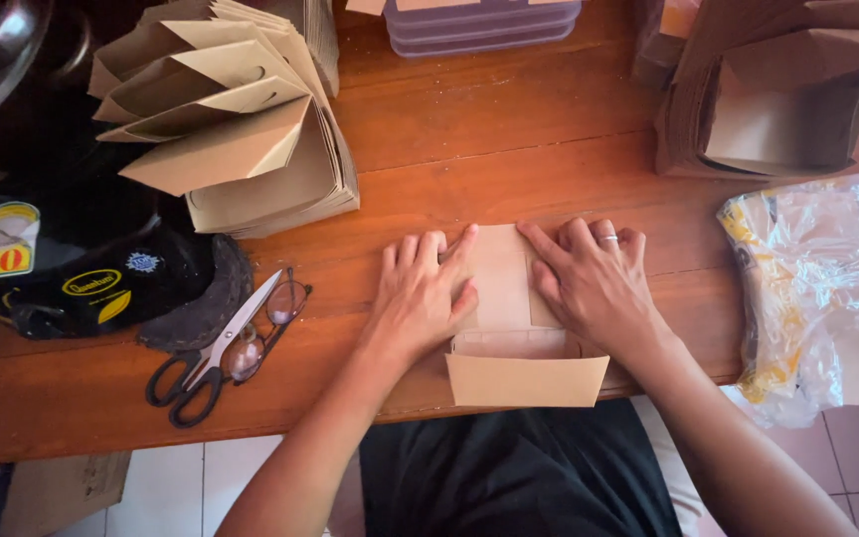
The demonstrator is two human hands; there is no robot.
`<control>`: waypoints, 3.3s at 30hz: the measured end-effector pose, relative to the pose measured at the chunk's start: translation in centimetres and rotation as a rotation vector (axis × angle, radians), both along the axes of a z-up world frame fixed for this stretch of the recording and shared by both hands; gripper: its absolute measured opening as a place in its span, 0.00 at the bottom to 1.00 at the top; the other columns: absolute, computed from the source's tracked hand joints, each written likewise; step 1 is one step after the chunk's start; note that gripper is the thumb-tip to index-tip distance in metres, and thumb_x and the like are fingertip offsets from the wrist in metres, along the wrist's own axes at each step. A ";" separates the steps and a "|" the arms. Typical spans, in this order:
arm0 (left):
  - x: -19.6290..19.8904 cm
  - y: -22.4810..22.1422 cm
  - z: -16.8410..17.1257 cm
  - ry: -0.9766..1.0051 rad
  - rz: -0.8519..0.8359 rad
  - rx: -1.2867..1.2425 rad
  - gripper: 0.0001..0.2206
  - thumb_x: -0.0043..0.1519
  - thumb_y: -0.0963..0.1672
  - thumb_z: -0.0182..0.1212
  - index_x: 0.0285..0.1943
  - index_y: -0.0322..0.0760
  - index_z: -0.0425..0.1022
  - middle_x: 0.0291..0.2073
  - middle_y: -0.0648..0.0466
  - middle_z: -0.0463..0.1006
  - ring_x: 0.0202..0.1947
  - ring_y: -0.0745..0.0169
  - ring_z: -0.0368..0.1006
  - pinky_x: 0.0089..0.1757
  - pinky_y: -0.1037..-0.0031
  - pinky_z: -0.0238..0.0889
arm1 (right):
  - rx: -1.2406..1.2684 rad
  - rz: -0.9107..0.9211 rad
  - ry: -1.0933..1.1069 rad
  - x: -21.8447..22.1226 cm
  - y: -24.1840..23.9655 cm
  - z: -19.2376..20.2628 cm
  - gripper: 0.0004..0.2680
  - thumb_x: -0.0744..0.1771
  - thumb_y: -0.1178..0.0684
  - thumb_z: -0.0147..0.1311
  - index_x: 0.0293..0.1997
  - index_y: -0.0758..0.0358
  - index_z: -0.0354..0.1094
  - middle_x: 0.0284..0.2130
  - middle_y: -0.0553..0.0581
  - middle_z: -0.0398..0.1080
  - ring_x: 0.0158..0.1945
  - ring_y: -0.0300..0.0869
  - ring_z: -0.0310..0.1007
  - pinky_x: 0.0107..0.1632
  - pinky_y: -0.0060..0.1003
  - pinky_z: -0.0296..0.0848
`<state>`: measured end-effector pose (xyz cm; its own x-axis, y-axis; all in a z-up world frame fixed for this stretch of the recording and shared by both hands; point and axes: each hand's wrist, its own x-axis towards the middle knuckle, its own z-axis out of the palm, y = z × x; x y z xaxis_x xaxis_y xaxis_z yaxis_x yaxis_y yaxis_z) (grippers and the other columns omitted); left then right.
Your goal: The person folds a flat cardboard box blank into a finished box by hand, creasing the flaps and tucking the tabs to lock the sides. The completed box is placed on a stack of similar boxes, and the person begins folding a second blank.
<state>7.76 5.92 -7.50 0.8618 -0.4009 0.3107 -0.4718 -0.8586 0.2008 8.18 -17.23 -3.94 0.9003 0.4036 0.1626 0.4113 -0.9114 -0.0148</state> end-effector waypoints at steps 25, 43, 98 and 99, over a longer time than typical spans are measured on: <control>-4.4 -1.5 4.8 0.289 0.078 -1.432 0.15 0.58 0.42 0.67 0.49 0.36 0.66 0.45 0.50 0.74 0.46 0.67 0.66 0.51 0.76 0.58 | 0.966 0.221 0.246 -2.6 -2.5 0.2 0.03 0.64 0.55 0.60 0.33 0.63 0.75 0.26 0.58 0.70 0.29 0.52 0.74 0.37 0.43 0.72; -5.0 1.8 7.7 0.198 -0.070 -0.628 0.14 0.62 0.53 0.58 0.44 0.43 0.78 0.38 0.54 0.68 0.39 0.53 0.68 0.47 0.62 0.65 | 1.069 0.243 0.144 -4.9 -4.3 2.3 0.08 0.65 0.48 0.55 0.37 0.60 0.77 0.39 0.55 0.74 0.39 0.45 0.75 0.47 0.39 0.72; 10.6 -24.1 5.9 -0.058 -0.079 -0.740 0.23 0.71 0.39 0.46 0.75 0.38 0.48 0.70 0.45 0.62 0.69 0.44 0.65 0.65 0.59 0.59 | 0.923 -0.223 -0.302 5.2 -17.6 5.0 0.18 0.69 0.68 0.47 0.68 0.69 0.54 0.65 0.67 0.59 0.66 0.50 0.63 0.57 0.39 0.76; 10.7 -24.2 5.8 -0.086 -0.081 -0.724 0.22 0.71 0.38 0.44 0.74 0.36 0.49 0.70 0.45 0.63 0.69 0.46 0.65 0.66 0.57 0.56 | 0.885 -0.257 -0.318 5.2 -17.7 5.0 0.17 0.68 0.67 0.50 0.66 0.71 0.56 0.62 0.68 0.62 0.61 0.51 0.68 0.53 0.39 0.78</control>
